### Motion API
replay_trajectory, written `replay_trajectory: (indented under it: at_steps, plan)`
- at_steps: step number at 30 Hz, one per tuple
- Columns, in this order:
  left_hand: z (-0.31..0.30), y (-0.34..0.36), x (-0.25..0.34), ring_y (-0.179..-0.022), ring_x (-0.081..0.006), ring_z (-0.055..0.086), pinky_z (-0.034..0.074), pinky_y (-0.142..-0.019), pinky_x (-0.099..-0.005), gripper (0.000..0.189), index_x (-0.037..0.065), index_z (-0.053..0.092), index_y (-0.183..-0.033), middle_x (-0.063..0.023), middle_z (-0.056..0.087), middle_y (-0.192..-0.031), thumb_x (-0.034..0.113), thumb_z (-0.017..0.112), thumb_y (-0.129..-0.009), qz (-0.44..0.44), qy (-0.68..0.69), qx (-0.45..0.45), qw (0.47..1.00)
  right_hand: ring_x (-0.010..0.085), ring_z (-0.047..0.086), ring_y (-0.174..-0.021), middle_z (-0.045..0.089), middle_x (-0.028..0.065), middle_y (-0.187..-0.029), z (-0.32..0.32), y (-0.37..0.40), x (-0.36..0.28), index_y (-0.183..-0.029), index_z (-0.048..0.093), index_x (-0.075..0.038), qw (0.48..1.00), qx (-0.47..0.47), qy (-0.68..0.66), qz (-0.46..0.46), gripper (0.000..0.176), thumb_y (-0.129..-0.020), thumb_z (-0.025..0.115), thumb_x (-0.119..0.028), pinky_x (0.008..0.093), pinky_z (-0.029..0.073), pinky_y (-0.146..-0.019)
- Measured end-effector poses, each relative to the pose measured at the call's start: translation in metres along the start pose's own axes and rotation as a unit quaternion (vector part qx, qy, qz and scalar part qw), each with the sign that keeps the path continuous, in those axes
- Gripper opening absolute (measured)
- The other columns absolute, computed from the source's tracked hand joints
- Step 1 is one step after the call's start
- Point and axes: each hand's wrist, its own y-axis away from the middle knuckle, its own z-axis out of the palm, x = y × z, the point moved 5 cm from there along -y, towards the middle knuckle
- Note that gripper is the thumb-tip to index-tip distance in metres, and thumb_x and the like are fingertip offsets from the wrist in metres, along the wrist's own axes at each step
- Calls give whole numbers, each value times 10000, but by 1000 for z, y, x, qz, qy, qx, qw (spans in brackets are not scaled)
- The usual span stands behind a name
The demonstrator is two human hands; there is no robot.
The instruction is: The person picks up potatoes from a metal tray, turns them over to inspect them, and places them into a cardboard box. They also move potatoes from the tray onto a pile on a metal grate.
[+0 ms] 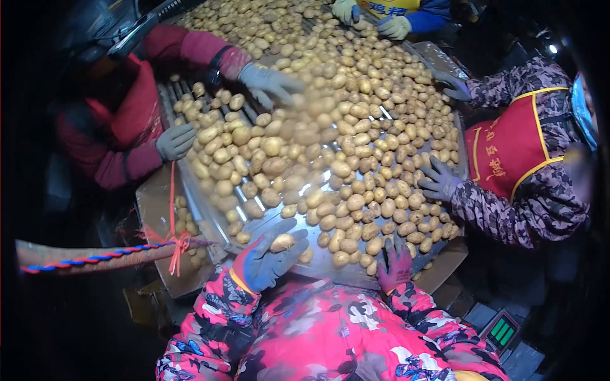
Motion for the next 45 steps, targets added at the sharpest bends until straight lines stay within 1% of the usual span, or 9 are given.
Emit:
replay_trajectory:
  at_steps: [3, 8, 17, 19, 23, 27, 33, 42, 45]
  plan:
    - [6, 25, -32, -1388, -267, 446, 372, -1152, -388, 449, 45, 404, -1483, -164, 435, -1521, 276, 356, -1101, -69, 201, -23, 977, 453, 406, -1348, 410, 228, -1520, 4, -1, -1, -1500, 437, -109, 999, 21, -6, -38, 780, -781, 702, -252, 562, 298, -1141]
    - [30, 38, -51, -1413, -326, 411, 348, -1177, -427, 582, 81, 247, -1566, -178, 345, -1574, 424, 308, -1100, -168, 738, -26, 653, 454, 412, -1340, 413, 227, -1520, 10, 6, 4, -1485, 449, -100, 1000, 13, -11, -24, 766, -777, 707, -234, 564, 311, -1130]
    - [31, 30, -28, -1406, -329, 420, 385, -1167, -444, 619, 79, 259, -1559, -175, 359, -1560, 465, 344, -1083, -154, 669, 24, 727, 486, 411, -1329, 417, 239, -1506, 11, 8, 4, -1463, 467, -87, 999, 29, -19, -26, 746, -781, 715, -256, 565, 315, -1131]
    - [29, 30, -35, -1406, -307, 422, 393, -1164, -440, 621, 74, 270, -1556, -172, 370, -1551, 434, 418, -1071, -119, 472, 6, 873, 485, 409, -1333, 420, 243, -1501, 15, 9, 7, -1466, 466, -90, 999, 27, -12, -23, 745, -784, 712, -262, 566, 314, -1133]
    - [28, 32, -20, -1387, -294, 448, 404, -1153, -422, 681, 54, 306, -1542, -163, 379, -1547, 251, 646, -986, -186, 591, 71, 781, 484, 405, -1338, 428, 247, -1491, 13, 7, 4, -1474, 463, -99, 999, 33, -19, -36, 747, -789, 707, -271, 566, 313, -1135]
    - [23, 32, -32, -1305, -249, 531, 465, -1068, -388, 876, -9, 383, -1502, -170, 503, -1453, 102, 840, -763, -27, 158, 141, 977, 465, 404, -1343, 411, 252, -1500, 15, 9, 6, -1488, 455, -112, 999, 36, -11, -31, 768, -780, 686, -300, 565, 303, -1143]
    - [24, 39, -16, -1113, -357, 620, 498, -964, -414, 825, 19, 425, -1483, -197, 636, -1236, 108, 823, -766, 53, -175, 186, 965, 466, 411, -1334, 415, 243, -1502, 18, 15, 8, -1498, 450, -119, 999, 47, 5, -24, 789, -774, 691, -321, 565, 307, -1139]
    - [13, 62, -52, -923, -252, 680, 536, -841, -337, 463, -19, 635, -1176, -152, 670, -1132, 218, 802, -816, 46, -74, 100, 991, 478, 415, -1328, 428, 252, -1481, 10, 13, 8, -1465, 478, -118, 997, 63, -7, -42, 767, -761, 728, -294, 576, 322, -1123]
    - [0, 113, -109, -860, -190, 691, 538, -712, -292, 360, 30, 636, -1191, -115, 700, -1050, 248, 697, -911, -231, 271, 117, 927, 445, 439, -1315, 426, 227, -1496, 9, 16, 3, -1450, 490, -129, 997, 67, 15, -39, 728, -782, 714, -314, 551, 349, -1106]
